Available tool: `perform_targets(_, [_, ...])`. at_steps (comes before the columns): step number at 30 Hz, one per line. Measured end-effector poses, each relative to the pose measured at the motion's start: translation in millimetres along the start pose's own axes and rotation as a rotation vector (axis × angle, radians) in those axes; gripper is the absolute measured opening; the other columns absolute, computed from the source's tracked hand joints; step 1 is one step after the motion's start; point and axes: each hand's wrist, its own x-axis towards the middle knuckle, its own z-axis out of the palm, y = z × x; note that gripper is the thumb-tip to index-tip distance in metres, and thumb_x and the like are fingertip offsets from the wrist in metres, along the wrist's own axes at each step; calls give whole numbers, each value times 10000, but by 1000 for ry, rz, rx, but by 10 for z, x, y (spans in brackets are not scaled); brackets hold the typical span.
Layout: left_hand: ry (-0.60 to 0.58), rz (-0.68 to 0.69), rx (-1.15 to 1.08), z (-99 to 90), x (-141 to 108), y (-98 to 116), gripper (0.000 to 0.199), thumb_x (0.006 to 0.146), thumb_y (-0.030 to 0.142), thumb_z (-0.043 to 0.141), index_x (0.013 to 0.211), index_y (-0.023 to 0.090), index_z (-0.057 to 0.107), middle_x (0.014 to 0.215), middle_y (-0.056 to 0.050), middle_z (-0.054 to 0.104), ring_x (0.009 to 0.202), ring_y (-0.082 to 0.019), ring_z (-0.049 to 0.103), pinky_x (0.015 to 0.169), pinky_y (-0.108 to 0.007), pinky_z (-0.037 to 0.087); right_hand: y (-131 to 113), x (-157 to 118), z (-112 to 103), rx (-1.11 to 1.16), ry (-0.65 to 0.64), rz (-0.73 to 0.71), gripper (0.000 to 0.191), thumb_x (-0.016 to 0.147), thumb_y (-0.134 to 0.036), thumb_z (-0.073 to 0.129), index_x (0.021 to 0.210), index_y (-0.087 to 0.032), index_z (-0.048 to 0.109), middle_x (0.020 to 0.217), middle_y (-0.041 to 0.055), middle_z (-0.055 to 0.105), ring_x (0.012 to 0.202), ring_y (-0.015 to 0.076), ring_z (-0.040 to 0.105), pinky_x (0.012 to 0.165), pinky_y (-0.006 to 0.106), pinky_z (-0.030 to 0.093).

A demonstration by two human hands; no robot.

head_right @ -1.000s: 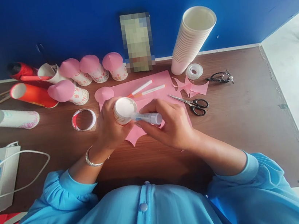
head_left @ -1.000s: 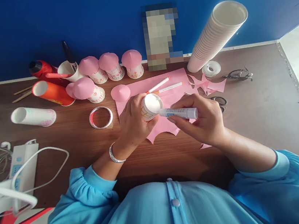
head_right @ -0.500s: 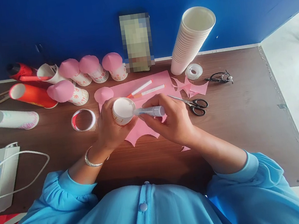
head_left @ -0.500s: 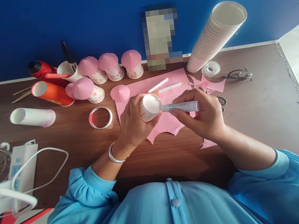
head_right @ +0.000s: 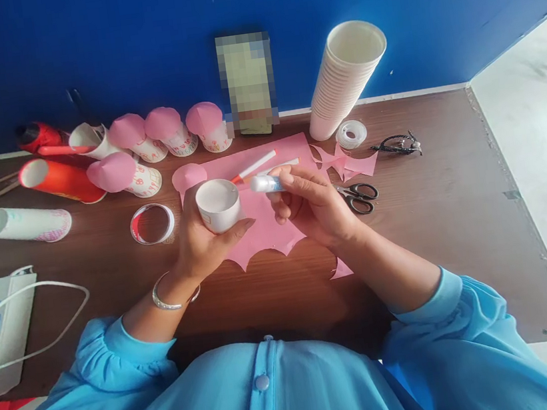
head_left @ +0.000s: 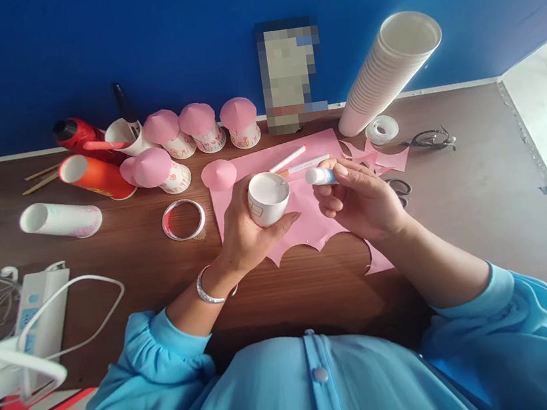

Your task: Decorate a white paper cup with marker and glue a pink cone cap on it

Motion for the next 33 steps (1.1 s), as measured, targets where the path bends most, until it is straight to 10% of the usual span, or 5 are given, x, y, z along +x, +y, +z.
perform_targets(19, [-50,109,-19,-6,20,106,578,887,398,828,1348,211,535,1227,-115,708,1139,-293,708,995,-448,603,153,8,22,158,46,9,462,696,-430,962,871,-268,567,652,-97,465,551,85,316,542,245,314])
perform_targets(33, [-209,-71,-85,53,-83,-187,729,824,312,885,1412,251,459,1450,-146,663,1303,-312,706,1068,-479,613,235,44,-66,95,-10,-32,342,724,-382,983,894,-241,722,830,-36,732,645,93,591,609,234,491])
